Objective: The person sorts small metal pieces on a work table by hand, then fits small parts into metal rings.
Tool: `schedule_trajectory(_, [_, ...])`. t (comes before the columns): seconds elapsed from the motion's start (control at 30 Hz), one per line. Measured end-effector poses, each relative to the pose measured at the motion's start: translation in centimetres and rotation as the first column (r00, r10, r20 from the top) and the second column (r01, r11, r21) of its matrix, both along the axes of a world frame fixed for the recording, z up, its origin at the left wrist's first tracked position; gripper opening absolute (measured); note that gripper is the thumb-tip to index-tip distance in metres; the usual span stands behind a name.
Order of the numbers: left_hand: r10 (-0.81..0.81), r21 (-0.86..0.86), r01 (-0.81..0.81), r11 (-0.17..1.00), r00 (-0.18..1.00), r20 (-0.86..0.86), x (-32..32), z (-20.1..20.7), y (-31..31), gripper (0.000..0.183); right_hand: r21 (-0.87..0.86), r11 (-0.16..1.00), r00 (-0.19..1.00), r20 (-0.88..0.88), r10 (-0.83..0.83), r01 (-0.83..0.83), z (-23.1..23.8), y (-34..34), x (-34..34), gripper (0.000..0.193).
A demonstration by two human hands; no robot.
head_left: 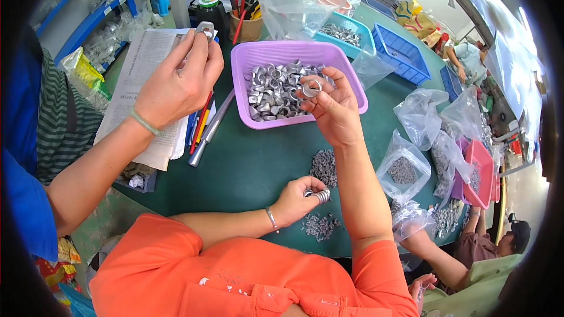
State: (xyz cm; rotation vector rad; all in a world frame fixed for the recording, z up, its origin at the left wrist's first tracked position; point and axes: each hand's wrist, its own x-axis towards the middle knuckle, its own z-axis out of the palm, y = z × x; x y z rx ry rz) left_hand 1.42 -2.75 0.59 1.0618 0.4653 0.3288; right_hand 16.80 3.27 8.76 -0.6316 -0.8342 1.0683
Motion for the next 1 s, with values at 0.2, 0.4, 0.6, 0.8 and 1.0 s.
schedule_trajectory(0.2, [-0.021,-0.004,0.021,1.000,1.000,-0.015,0.3,-0.2,-0.2,0.013,0.000,1.000,1.000,-0.015,-0.013,0.013,-0.1,0.3,-0.6,0.055])
schedule_trajectory(0.4, [-0.014,-0.036,0.013,0.999,1.000,-0.017,0.3,-0.1,-0.1,0.013,-0.010,0.994,0.993,0.046,-0.106,0.107,-1.4,2.0,0.3,0.054])
schedule_trajectory(0.6, [-0.014,0.017,0.014,1.000,1.000,-0.015,0.4,-0.6,0.0,0.012,-0.134,0.854,0.335,0.941,-0.049,0.502,-0.9,6.6,3.1,0.015])
schedule_trajectory(0.8, [0.027,0.060,-0.027,0.998,1.000,0.000,0.6,-1.3,-0.2,0.014,0.220,0.912,-0.161,0.972,-0.174,0.347,-5.9,11.7,4.0,0.020])
schedule_trajectory(1.0, [0.007,0.043,-0.006,0.999,1.000,-0.024,0.4,-1.2,0.1,0.018,0.183,0.898,-0.012,0.981,-0.195,0.400,-5.6,12.3,3.8,0.007])
